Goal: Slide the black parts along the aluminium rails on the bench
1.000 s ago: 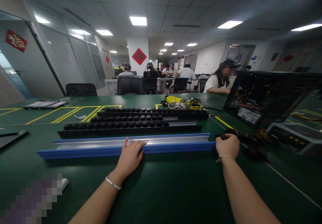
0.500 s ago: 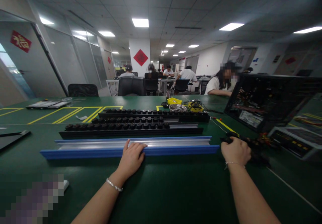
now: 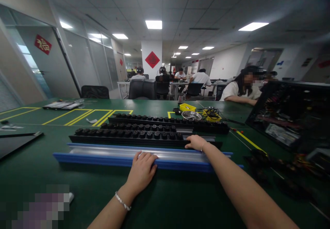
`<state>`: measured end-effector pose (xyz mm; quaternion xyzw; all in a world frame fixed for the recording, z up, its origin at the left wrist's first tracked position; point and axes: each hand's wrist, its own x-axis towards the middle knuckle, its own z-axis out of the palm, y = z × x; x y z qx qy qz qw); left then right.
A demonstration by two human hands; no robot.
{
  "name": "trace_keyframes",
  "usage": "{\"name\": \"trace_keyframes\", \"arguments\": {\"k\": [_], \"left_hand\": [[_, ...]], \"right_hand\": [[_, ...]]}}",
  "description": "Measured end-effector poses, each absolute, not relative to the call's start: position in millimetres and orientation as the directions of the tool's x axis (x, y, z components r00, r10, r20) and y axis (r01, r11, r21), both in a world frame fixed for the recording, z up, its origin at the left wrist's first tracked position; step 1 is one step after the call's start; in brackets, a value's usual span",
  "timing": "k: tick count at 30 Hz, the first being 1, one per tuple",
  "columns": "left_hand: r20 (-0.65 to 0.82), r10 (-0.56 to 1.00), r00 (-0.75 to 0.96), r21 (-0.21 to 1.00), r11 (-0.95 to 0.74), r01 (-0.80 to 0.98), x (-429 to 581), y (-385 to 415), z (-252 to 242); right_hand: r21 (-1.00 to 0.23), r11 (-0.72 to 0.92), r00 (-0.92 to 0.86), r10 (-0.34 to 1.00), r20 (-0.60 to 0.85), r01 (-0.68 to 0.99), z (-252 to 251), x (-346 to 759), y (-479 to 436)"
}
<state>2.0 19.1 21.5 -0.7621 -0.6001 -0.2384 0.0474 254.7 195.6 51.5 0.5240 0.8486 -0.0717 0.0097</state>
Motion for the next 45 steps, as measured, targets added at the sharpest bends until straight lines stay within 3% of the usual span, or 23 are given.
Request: {"name": "trace_keyframes", "arguments": {"k": [5,15,23,26,37,40,45], "left_hand": [[0.391,0.907,0.158,0.230,-0.262,0.937,3.0,19.3,23.3],[0.372,0.910,0.180,0.214,-0.273,0.938,-1.7,29.4,23.4],[0.407,0.892,0.198,0.179,-0.290,0.940,-9.5,57.4,20.3],[0.369,0.920,0.128,0.176,-0.205,0.963,-14.6,74.3,17.9],[0.156,0.979,0.133,0.366,-0.183,0.912,-49.5,66.8,15.7],[0.210,0.969,0.128,0.417,-0.207,0.885,-43.9,38.2,18.8],[0.176,0.966,0.189,0.493,-0.253,0.832,-26.4,-5.7,28.1]], "right_hand": [[-0.086,0.480,-0.487,0.869,-0.086,0.873,52.0,251.8,199.7],[0.095,0.449,-0.459,0.876,0.151,0.889,104.5,246.1,167.2],[0.070,0.405,-0.411,0.896,0.168,0.911,122.6,253.7,136.3],[0.044,0.399,-0.399,0.893,0.206,0.916,113.4,264.9,121.0],[0.045,0.422,-0.418,0.865,0.277,0.905,82.1,276.2,78.1],[0.045,0.426,-0.419,0.860,0.292,0.904,77.1,274.1,67.9],[0.044,0.429,-0.423,0.862,0.280,0.902,70.0,274.3,51.4]]}}
